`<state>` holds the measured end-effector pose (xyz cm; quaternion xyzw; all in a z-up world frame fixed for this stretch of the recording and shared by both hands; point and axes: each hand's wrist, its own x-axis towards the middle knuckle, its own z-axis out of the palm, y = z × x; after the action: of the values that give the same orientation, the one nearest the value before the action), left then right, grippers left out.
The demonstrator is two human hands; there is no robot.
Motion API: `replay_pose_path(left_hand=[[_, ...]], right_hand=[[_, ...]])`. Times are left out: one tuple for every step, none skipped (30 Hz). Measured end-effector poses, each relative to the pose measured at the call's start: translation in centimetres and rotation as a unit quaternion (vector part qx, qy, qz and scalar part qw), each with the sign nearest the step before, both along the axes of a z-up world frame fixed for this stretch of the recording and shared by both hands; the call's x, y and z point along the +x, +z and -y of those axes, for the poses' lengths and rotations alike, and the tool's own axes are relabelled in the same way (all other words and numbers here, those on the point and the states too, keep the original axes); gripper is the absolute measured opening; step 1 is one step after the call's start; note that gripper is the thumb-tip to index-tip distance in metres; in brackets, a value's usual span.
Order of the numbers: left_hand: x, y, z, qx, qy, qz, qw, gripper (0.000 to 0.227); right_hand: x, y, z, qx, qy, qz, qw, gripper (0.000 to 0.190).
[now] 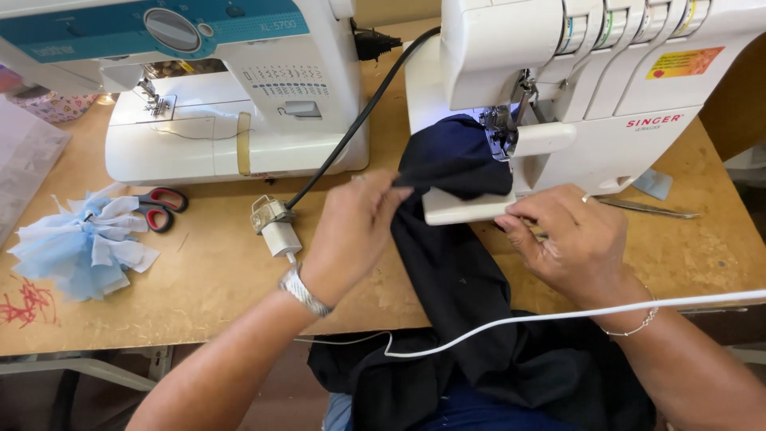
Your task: A person uses a Singer overlocker machine to finish the edges of black fabric pieces, carefully guiding the material through the needles.
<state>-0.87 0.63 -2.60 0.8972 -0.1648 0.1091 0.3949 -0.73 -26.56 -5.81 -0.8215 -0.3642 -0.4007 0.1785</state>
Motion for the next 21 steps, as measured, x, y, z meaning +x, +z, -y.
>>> replay_pose_path(left_hand=[[1.0,-0.3,0.2,0.000,0.001,0.000,1.000,0.011],[2.0,-0.6,0.4,-0.059,0.023,-0.040,0.997,0.022],[3.1,-0.8,0.6,-0.118,0.044,-0.078,0.989,0.041],[3.9,-0.6,0.9,-0.117,0.044,-0.075,0.989,0.041],[4.7,-0.5,1.2,-0.147,0.033,-0.074,0.986,0.042],[5.6,-0.4,1.6,-0.176,0.021,-0.073,0.981,0.042],[6.1,-0.1,1.5,-0.176,0.019,-0.074,0.981,0.042],[6.6,0.3,1.4,-0.122,0.007,-0.035,0.992,0.043],[7.2,0.6,1.3,-0.068,-0.006,0.005,0.998,0.044],[8.0,0.8,1.1,-0.068,-0.007,0.005,0.998,0.044],[8.5,0.9,0.8,-0.027,-0.010,0.035,0.999,0.039],[9.1,1.1,0.4,0.015,-0.012,0.064,0.998,0.036],[9.7,0.5,0.2,0.015,-0.010,0.064,0.998,0.036],[10.3,0.0,-0.1,0.083,-0.026,0.125,0.988,0.032],[10.9,-0.6,-0.3,0.151,-0.043,0.185,0.970,0.033],[10.8,-1.1,-0.2,0.151,-0.043,0.185,0.970,0.033],[10.7,-1.7,0.0,0.192,0.012,0.241,0.951,0.037],[10.6,-2.3,0.1,0.232,0.066,0.295,0.925,0.048],[9.4,-1.1,0.6,0.232,0.065,0.295,0.925,0.048],[8.2,0.1,1.0,0.248,0.040,0.437,0.864,0.021],[7.1,1.4,1.3,0.259,0.014,0.567,0.782,0.011]], right_hand=[[-0.1,0.8,-0.6,0.000,0.001,0.000,1.000,0.021],[-0.2,1.6,-1.1,-0.006,0.015,0.017,1.000,0.014],[-0.1,2.5,-1.7,-0.012,0.029,0.037,0.999,0.007],[0.0,2.9,-1.9,-0.012,0.029,0.039,0.999,0.007],[0.1,3.2,-2.0,-0.030,0.019,0.031,0.999,0.006],[0.2,3.5,-2.2,-0.049,0.008,0.022,0.999,0.009],[0.4,3.6,-2.3,-0.049,0.006,0.022,0.999,0.009],[0.6,3.6,-2.4,-0.050,0.013,0.019,0.998,0.008],[0.9,3.6,-2.6,-0.051,0.021,0.016,0.998,0.009],[1.0,3.7,-2.7,-0.052,0.020,0.017,0.998,0.009],[1.0,3.8,-3.0,-0.068,0.004,0.006,0.998,0.011],[1.0,3.8,-3.2,-0.084,-0.011,-0.005,0.996,0.012],[1.3,3.7,-3.2,-0.084,-0.010,-0.005,0.996,0.012],[1.5,3.6,-3.3,-0.125,-0.040,0.007,0.991,0.022],[1.7,3.4,-3.2,-0.166,-0.072,0.020,0.983,0.031],[2.2,2.9,-3.2,-0.166,-0.072,0.020,0.983,0.031],[2.5,2.4,-3.1,-0.205,-0.101,0.014,0.974,0.031],[2.9,1.8,-3.1,-0.243,-0.128,0.008,0.962,0.033],[3.1,2.0,-3.2,-0.243,-0.130,0.008,0.961,0.033],[3.2,2.2,-3.3,-0.252,-0.131,0.019,0.958,0.018],[3.5,2.4,-3.6,-0.262,-0.132,0.030,0.956,0.010]])
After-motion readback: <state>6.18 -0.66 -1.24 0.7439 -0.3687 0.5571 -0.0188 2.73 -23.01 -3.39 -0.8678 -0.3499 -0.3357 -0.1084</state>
